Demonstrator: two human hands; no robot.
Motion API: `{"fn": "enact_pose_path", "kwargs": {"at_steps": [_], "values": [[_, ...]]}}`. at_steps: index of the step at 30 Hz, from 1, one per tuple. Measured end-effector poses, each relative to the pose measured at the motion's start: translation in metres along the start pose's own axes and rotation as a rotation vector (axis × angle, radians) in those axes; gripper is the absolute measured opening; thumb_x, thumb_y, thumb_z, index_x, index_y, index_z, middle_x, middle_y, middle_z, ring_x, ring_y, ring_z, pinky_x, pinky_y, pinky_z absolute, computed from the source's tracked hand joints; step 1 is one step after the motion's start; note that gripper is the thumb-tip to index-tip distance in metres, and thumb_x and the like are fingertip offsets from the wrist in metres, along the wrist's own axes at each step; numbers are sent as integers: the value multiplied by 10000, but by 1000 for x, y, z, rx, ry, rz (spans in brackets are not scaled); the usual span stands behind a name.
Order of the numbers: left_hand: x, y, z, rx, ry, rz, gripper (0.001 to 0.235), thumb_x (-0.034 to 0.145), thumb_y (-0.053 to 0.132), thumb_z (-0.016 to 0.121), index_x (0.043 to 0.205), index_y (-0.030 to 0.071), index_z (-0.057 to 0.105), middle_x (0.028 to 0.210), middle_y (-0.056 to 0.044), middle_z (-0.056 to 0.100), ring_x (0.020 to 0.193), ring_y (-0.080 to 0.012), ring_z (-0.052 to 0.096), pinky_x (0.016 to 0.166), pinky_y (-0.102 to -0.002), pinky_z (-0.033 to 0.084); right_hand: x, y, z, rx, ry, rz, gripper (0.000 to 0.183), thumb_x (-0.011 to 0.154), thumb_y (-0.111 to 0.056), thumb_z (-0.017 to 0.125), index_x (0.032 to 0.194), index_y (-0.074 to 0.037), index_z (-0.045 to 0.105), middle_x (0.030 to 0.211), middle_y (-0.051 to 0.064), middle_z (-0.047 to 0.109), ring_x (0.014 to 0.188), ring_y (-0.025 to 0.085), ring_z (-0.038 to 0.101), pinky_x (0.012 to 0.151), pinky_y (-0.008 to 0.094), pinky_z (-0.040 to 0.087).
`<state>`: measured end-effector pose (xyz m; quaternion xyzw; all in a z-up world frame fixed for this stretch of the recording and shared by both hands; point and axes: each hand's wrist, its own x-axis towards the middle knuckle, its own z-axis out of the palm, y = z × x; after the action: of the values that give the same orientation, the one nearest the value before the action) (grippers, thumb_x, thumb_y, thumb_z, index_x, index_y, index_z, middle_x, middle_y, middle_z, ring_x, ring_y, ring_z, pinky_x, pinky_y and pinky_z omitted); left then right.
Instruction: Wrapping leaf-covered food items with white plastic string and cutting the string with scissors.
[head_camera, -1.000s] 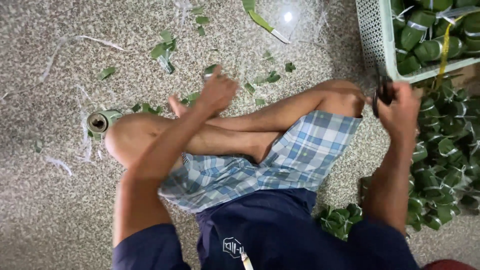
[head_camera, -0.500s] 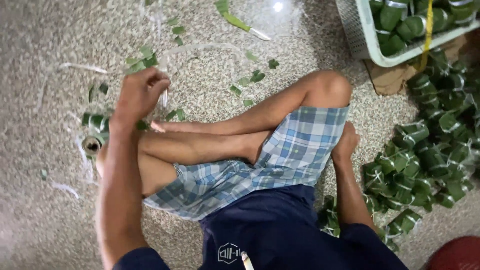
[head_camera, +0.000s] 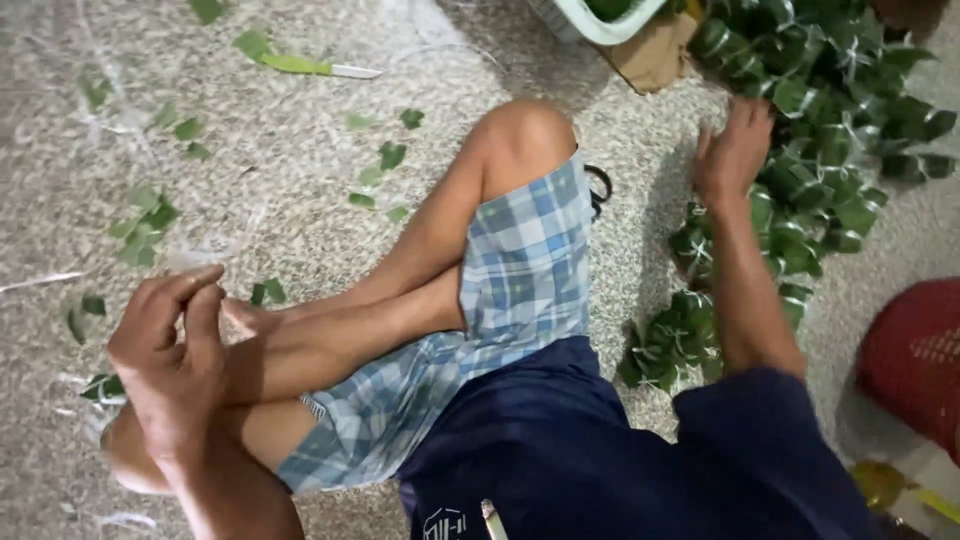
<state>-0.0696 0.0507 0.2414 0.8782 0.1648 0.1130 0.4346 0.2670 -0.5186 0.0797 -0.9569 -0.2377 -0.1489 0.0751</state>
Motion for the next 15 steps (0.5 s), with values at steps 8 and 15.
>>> {"fn": "enact_pose_path", "kwargs": {"at_steps": [8,15], "values": [[3,12,-4,-134,182,-228,189,973,-79,614,1150,-46,554,1000,-141,590,830,-193,526,769,-312,472,88,51,61,-182,59,-397,533,780,-144,991,1236,-56,729,1031,115,738,817,315,670,697,401,543],[44,-76,11,-457,282,-157,190,1026,-62,527,1155,32,629,1003,-41,596,884,-118,557,811,-269,531,81,92,111,-613,-209,-153,568,871,-543,794,1231,-106,763,1167,235,634,1004,418,531,835,552,389]]}}
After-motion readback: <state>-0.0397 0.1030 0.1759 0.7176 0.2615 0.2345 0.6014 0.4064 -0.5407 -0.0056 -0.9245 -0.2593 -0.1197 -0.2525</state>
